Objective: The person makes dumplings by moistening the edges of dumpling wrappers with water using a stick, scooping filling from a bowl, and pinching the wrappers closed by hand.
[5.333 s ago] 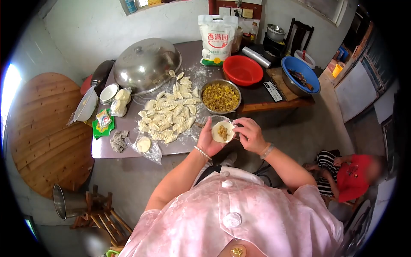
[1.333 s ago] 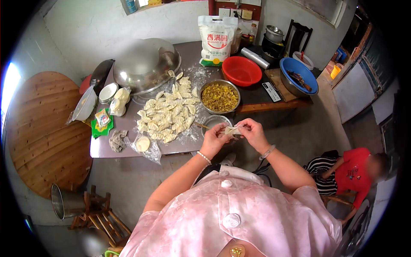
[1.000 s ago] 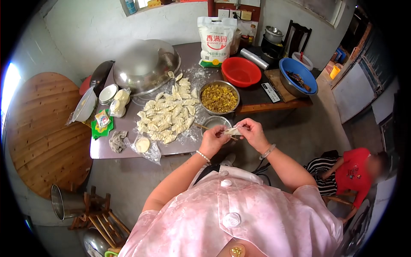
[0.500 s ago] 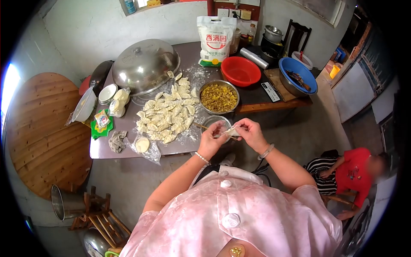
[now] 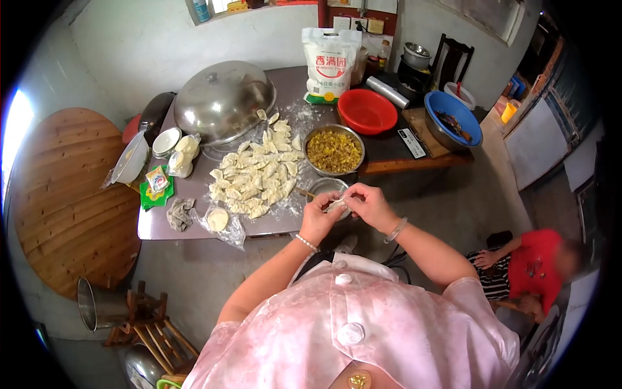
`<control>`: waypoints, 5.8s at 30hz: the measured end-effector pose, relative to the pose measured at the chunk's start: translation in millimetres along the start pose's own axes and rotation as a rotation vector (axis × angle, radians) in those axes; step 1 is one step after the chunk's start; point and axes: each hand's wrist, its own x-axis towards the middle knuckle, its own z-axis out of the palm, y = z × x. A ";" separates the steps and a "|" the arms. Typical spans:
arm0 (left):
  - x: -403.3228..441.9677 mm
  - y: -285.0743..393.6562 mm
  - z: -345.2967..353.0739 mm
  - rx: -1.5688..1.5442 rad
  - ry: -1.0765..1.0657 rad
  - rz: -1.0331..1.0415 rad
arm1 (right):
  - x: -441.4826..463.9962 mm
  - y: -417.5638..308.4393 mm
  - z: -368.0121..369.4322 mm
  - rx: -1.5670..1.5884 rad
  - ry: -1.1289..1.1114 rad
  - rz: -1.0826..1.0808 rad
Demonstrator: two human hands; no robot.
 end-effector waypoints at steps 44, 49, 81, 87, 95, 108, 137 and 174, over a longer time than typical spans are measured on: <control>4.9 8.0 8.7 -0.249 -0.023 -0.190 | -1.3 7.7 -21.0 0.262 -0.067 0.223; 6.0 3.2 7.0 -0.249 -0.021 -0.167 | -0.9 1.7 -15.8 -0.183 0.134 -0.199; 14.8 -3.0 10.1 -0.026 -0.038 -0.130 | 1.1 -0.3 -12.4 0.036 0.076 -0.016; 10.9 6.3 17.3 -0.123 -0.027 -0.058 | 1.1 5.9 -15.7 0.159 0.029 0.128; 13.0 1.8 13.8 -0.154 -0.064 -0.172 | -4.3 5.9 -19.0 0.114 0.079 0.118; 12.4 10.3 15.4 -0.018 -0.040 -0.085 | -2.3 16.0 -19.1 -0.103 0.170 -0.191; 14.5 -5.1 15.0 -0.036 -0.145 -0.039 | -6.8 22.0 -14.7 0.117 0.195 0.005; 13.9 -8.1 18.5 -0.198 -0.110 -0.150 | -10.5 22.9 -8.2 0.158 0.209 0.033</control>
